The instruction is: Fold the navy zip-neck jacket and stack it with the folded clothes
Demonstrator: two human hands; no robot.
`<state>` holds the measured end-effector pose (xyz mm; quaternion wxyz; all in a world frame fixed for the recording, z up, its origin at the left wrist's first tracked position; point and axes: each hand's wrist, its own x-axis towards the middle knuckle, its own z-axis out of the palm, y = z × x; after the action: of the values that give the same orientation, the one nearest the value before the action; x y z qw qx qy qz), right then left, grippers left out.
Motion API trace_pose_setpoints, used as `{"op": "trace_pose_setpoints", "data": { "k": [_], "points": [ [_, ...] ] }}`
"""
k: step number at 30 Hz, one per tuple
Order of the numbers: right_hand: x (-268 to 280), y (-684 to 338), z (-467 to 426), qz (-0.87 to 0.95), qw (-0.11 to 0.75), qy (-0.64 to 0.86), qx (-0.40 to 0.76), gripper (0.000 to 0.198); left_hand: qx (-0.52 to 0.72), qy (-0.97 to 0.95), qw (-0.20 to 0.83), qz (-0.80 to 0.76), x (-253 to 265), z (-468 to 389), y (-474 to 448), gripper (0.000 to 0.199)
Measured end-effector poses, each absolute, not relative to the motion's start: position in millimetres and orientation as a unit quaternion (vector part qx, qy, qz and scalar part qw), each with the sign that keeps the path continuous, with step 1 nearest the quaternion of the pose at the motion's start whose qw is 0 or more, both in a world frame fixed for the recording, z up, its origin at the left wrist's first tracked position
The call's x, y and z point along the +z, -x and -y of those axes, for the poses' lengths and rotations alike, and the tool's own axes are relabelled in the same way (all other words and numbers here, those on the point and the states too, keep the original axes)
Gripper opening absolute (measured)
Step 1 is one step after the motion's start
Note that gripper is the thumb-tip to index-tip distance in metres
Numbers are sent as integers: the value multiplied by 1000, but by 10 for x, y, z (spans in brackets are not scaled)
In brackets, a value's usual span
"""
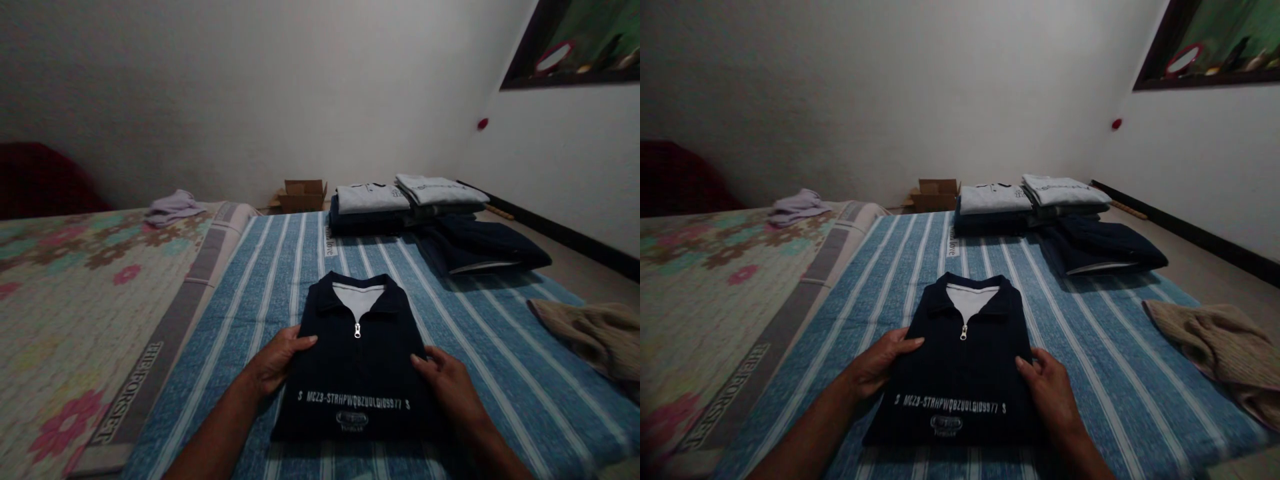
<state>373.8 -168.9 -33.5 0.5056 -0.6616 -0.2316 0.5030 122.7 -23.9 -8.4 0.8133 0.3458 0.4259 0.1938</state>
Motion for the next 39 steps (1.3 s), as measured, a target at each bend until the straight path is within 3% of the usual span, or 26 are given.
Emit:
{"op": "trace_pose_setpoints", "data": {
  "k": [18,25,31,39],
  "points": [
    [-305,-3676,1669,250,541,618,512,49,198,-371,817,-395,58,272,-1216,57],
    [-257,-3783,1573,271,541,605,518,50,222,-335,831,-385,232,323,-1292,72],
    [69,-4073,1340,304,512,589,546,48,225,-359,837,-345,384,158,-1405,75],
    [798,-4559,441,403,579,583,403,42,300,-491,743,-342,985,-694,-1849,74]
  ]
}}
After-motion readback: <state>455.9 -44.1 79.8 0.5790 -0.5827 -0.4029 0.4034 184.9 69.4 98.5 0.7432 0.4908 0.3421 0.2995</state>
